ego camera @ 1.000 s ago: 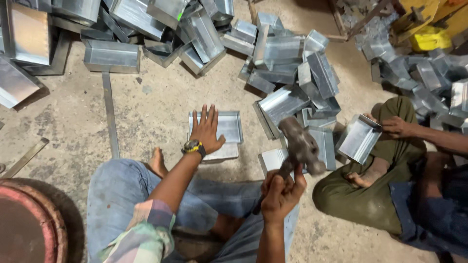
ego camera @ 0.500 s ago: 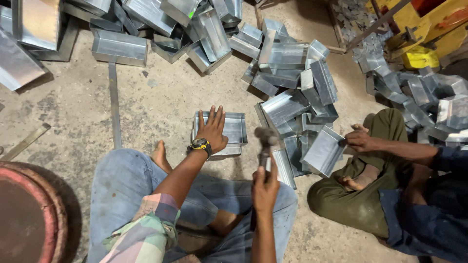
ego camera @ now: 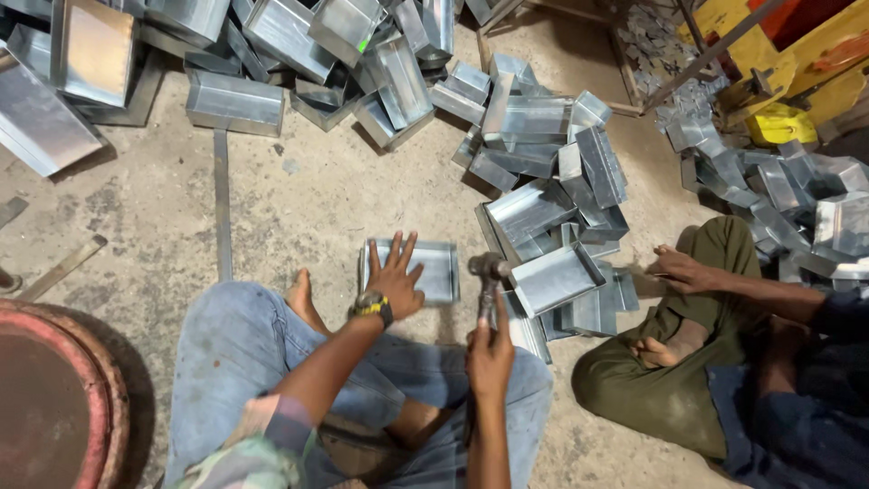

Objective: The person hammers the edges and corners of several small rectangular metal trays by hand on a floor-based work surface to shape and secure them.

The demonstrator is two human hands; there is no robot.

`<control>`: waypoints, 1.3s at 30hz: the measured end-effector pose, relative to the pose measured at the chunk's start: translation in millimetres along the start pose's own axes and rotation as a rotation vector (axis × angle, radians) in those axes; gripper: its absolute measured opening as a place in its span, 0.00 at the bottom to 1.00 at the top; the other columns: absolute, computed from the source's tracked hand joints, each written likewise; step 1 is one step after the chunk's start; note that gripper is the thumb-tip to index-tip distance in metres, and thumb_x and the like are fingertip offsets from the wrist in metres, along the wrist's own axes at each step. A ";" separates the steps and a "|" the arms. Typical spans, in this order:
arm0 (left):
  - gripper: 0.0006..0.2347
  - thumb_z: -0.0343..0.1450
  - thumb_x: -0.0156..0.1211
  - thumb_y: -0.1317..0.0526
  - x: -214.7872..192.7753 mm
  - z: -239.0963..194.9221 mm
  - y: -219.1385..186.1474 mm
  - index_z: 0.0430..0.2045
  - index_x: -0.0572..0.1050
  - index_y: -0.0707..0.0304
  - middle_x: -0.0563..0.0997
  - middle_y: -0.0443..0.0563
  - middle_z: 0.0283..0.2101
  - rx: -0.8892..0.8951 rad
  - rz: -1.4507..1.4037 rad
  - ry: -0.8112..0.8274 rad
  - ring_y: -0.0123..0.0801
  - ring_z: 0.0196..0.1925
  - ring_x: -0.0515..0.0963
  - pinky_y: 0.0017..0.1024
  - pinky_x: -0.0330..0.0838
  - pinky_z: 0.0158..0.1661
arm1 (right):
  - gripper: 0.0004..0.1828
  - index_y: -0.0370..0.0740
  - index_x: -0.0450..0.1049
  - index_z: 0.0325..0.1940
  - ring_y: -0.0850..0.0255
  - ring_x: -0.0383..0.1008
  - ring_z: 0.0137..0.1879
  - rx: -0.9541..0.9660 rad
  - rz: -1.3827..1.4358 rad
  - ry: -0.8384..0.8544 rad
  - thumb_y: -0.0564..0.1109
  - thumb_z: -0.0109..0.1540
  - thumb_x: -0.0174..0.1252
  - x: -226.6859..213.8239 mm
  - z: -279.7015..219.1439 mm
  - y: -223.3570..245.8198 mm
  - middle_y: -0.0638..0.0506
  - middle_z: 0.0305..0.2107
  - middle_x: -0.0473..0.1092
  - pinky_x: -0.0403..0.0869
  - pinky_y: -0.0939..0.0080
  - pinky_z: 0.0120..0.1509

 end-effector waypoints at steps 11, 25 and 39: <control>0.28 0.63 0.50 0.53 6.7 -31.5 -6.2 0.63 0.70 0.53 0.37 0.56 0.79 0.001 0.002 -0.008 0.50 0.80 0.32 0.72 0.23 0.67 | 0.16 0.40 0.56 0.73 0.61 0.73 0.43 -0.732 -0.276 -0.124 0.44 0.81 0.44 15.2 0.6 11.1 0.43 0.41 0.71 0.70 0.65 0.45; 0.29 0.63 0.53 0.50 18.7 -21.7 -2.6 0.62 0.69 0.57 0.37 0.56 0.79 -0.020 0.022 -0.014 0.51 0.80 0.33 0.74 0.24 0.66 | 0.30 0.52 0.60 0.76 0.70 0.67 0.31 -0.220 -0.232 -0.019 0.42 0.68 0.53 20.2 17.6 -19.5 0.51 0.27 0.72 0.69 0.64 0.32; 0.05 0.73 0.56 0.64 -8.1 69.4 39.2 0.36 0.79 0.55 0.80 0.54 0.42 0.084 0.144 -0.296 0.47 0.46 0.80 0.47 0.70 0.47 | 0.25 0.42 0.61 0.68 0.70 0.55 0.16 0.090 0.217 -0.052 0.47 0.68 0.53 -8.8 28.0 -42.8 0.58 0.14 0.59 0.54 0.67 0.18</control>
Point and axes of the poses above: each hand's wrist, its own z-axis towards the middle knuckle, its own x-axis out of the palm, y = z × x, the point moved 4 cm from there along z, towards the middle knuckle
